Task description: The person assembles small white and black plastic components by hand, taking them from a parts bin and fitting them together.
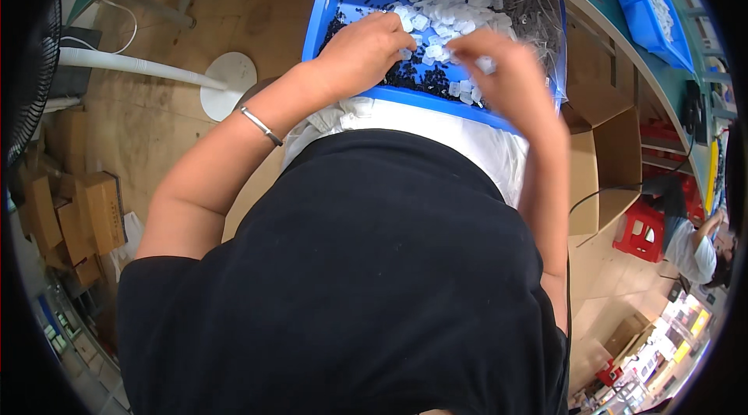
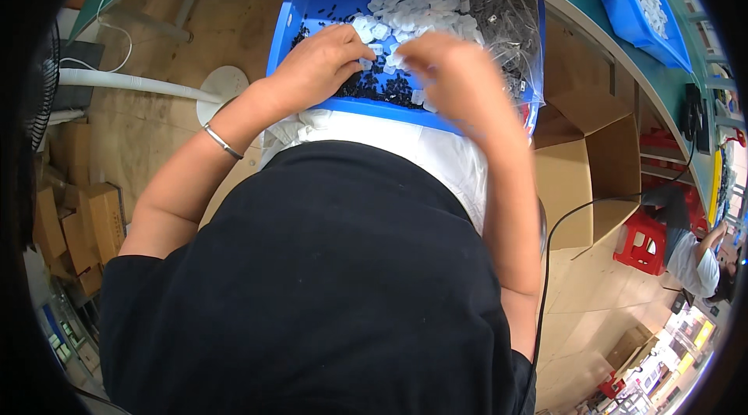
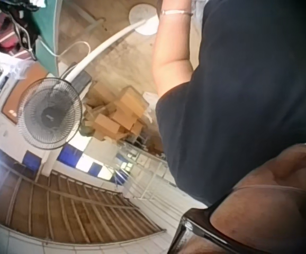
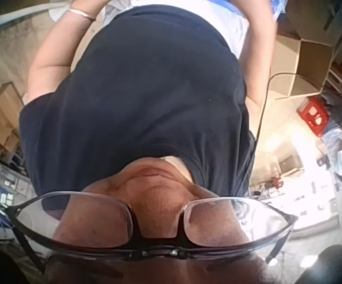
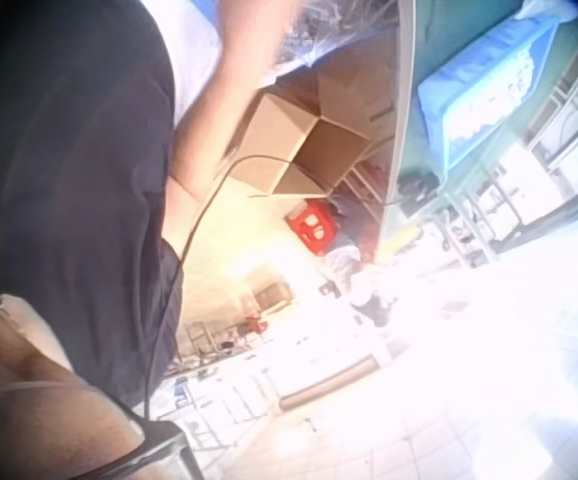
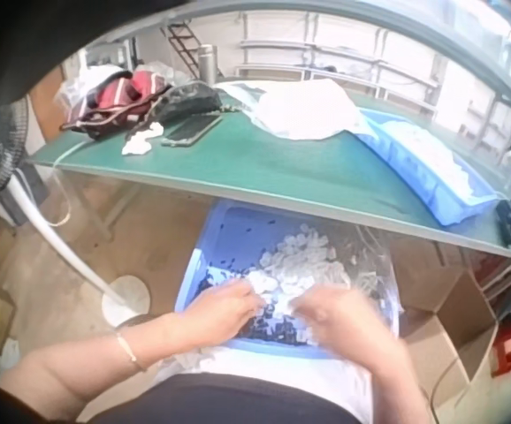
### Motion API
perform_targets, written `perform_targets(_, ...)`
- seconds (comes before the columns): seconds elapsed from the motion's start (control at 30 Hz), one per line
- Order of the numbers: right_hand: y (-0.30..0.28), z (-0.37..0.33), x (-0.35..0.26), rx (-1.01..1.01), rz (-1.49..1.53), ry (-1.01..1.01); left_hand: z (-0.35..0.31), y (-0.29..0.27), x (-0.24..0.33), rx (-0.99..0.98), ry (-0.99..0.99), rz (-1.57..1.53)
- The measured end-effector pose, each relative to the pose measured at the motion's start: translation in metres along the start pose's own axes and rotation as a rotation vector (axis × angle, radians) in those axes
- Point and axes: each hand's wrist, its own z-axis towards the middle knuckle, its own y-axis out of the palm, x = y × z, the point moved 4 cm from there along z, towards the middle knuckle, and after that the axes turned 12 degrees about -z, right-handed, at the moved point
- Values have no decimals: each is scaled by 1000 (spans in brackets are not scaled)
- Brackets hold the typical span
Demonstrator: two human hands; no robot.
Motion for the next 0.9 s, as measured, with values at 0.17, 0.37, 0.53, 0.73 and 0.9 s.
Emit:
perform_targets(0.17, 54, -7, -22, -159, -63, -93, 1, 1, 6, 18, 22, 5)
perform_targets(0.37, 62, -6, -22, -224, -119, -74, 3, 0, 7, 39, 49, 2)
perform_targets(0.53, 55, -13, -12, -91, 304, 193, 2, -7, 4, 112, -252, -342)
perform_targets(0.73, 60, -20, 2, -192, 752, 482, -3, -4, 2, 88, -578, -959)
perform_targets(0.9, 60, -21, 1, -194, 875, 514, -3, -5, 8, 69, -653, -998)
